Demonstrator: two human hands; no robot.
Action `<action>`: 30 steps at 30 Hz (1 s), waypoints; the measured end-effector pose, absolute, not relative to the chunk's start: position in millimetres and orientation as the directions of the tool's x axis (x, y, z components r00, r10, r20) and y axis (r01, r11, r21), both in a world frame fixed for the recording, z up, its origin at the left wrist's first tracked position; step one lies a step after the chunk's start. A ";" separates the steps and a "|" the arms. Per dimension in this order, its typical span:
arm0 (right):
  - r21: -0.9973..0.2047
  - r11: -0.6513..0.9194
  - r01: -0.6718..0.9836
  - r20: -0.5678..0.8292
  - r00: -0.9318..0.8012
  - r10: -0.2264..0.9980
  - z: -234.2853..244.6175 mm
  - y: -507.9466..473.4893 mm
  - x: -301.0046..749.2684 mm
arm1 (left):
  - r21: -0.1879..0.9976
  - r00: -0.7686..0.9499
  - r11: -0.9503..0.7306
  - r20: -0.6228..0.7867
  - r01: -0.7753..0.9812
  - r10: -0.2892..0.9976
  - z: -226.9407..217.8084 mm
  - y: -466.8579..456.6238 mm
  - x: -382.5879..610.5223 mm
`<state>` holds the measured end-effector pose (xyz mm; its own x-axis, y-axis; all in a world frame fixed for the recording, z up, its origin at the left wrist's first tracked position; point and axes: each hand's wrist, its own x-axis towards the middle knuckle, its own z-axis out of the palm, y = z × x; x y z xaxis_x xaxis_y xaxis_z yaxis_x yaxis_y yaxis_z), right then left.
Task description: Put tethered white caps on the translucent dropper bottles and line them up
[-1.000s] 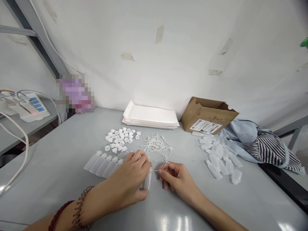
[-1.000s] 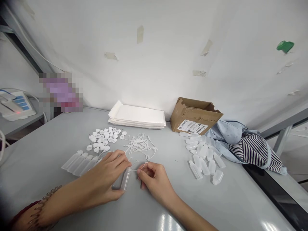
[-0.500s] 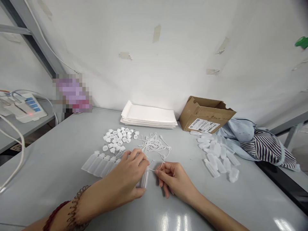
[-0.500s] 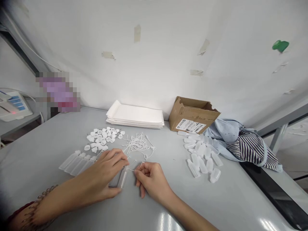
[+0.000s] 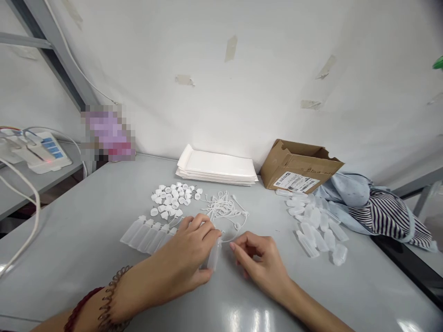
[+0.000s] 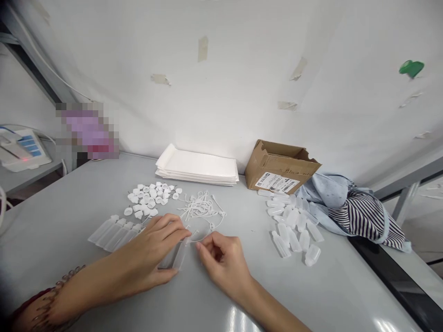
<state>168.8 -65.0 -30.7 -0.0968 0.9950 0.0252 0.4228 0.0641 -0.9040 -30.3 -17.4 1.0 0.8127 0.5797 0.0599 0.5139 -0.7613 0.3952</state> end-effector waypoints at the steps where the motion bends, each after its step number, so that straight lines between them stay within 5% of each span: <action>1: -0.847 0.210 0.488 0.174 -0.118 0.978 -30.7 -66.6 168.3 | 0.394 0.813 -0.762 0.059 0.514 0.579 1.3 -17.8 -30.1; 4: -0.592 0.501 0.631 0.462 -0.242 0.853 -33.2 -70.2 166.3 | 0.397 0.813 -0.757 0.044 0.519 0.581 1.8 -18.5 -30.5; 8: -0.439 0.577 0.689 0.460 -0.379 0.803 -38.9 -73.3 163.6 | 0.407 0.809 -0.745 0.025 0.528 0.587 0.9 -17.3 -32.5; 30: -0.498 0.581 0.644 0.367 -0.450 0.814 -46.2 -70.3 161.5 | 0.420 0.786 -0.699 -0.056 0.578 0.616 0.9 -13.3 -33.5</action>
